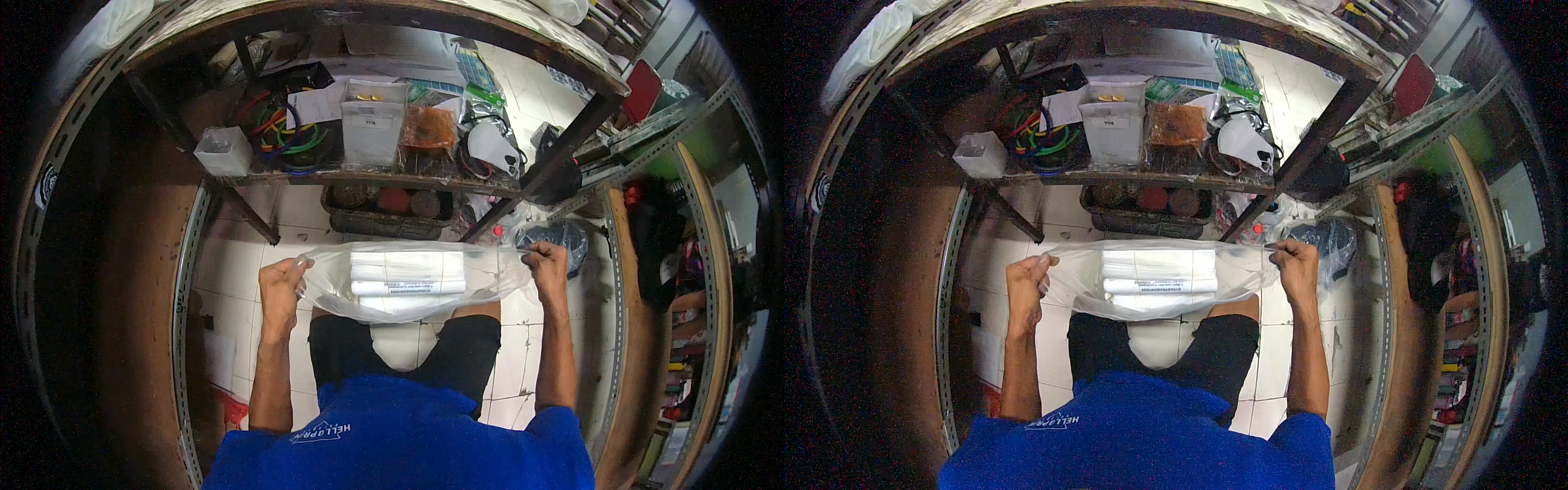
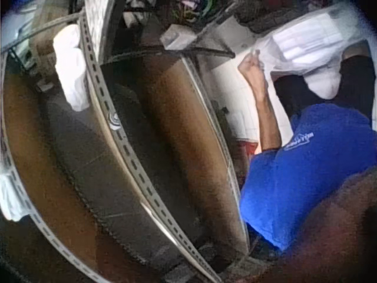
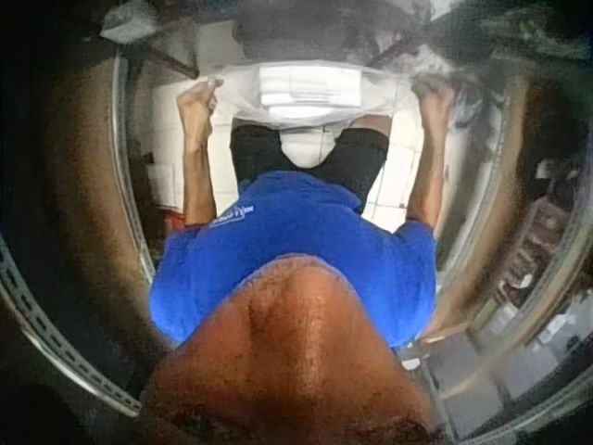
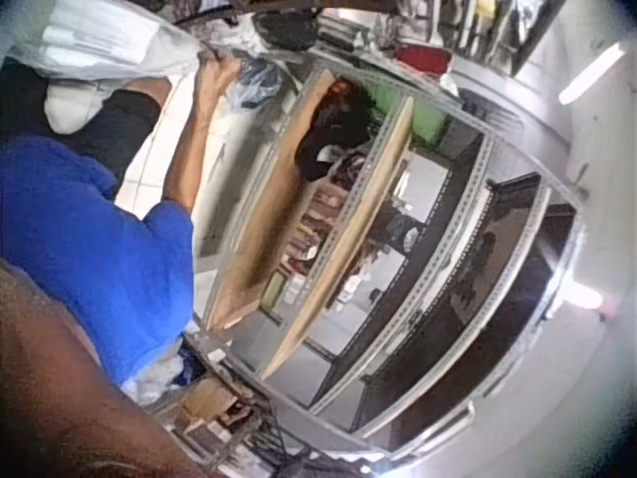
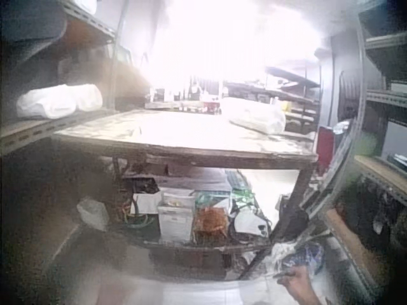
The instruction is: The person organizes printed white plastic bags by stacking them on a table, placing the stacks into a larger clear plastic bag, and then moving the filled bag to a shelf.
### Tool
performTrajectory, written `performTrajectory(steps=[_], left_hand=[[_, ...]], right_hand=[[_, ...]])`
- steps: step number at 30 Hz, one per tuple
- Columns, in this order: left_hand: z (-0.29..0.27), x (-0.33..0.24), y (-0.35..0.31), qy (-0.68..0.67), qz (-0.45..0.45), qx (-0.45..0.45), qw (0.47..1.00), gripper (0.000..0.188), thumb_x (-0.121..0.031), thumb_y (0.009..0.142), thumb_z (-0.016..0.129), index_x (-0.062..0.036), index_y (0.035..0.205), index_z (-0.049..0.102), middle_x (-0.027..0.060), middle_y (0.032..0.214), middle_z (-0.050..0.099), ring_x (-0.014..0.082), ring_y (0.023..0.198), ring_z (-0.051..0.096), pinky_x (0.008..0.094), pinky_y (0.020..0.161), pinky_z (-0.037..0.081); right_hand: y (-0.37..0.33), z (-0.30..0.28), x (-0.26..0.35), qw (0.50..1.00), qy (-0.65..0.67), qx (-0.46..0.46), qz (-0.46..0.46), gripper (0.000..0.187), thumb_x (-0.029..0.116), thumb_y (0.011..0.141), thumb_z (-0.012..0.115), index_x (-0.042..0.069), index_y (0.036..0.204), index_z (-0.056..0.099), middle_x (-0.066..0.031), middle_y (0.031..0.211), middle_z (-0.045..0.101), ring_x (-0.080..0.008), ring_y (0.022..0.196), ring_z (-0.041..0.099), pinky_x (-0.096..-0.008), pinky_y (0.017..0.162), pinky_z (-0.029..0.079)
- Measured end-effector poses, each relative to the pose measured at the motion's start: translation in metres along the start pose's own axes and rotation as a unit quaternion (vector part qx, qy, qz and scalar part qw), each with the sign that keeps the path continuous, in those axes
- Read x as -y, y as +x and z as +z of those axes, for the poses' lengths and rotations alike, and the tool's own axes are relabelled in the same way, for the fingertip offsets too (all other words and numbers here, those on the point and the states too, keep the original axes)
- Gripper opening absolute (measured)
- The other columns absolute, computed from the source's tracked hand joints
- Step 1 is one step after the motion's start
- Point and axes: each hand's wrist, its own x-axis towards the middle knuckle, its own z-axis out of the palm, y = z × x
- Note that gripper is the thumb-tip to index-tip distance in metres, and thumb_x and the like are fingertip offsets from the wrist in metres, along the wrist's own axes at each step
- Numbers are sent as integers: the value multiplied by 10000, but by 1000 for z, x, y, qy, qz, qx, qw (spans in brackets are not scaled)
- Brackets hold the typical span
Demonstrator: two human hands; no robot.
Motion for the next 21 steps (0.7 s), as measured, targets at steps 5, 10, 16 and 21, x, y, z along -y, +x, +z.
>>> performTrajectory(steps=[5, 10, 16, 21], left_hand=[[-10, 9, -12, -11, -15, 4, 1000, 200, -153, 880, 640, 34, 876, 711, -46, 513, 448, 42, 453, 341, 222, 446, 240], [-10, 21, -41, 10, -15, -6, 1000, 193, -142, 877, 635, 35, 883, 711, -48, 521, 450, 44, 451, 343, 221, 445, 238], [-9, 37, -77, -18, -9, -65, 998, 196, -141, 886, 628, 41, 880, 700, -52, 508, 435, 36, 433, 332, 219, 417, 231], [1, 34, -66, -8, 4, -80, 997, 193, -143, 884, 642, 42, 865, 691, -68, 516, 424, 24, 432, 326, 215, 400, 208]], right_hand=[[-12, 3, -6, 999, 47, -2, -1, 150, -43, 682, 580, -57, 785, 689, 3, 636, 580, -63, 555, 451, -228, 509, 327], [-35, -8, -13, 1000, 10, 21, 11, 193, -40, 669, 588, -67, 826, 698, -41, 668, 627, -98, 595, 529, -250, 540, 389], [-47, -7, -29, 998, 48, 27, -15, 145, -11, 694, 614, -55, 807, 694, -24, 656, 612, -86, 598, 519, -249, 546, 395], [-30, -4, -44, 998, 44, 3, -52, 115, 10, 687, 626, -61, 768, 665, -3, 597, 564, -85, 555, 488, -268, 511, 375]])
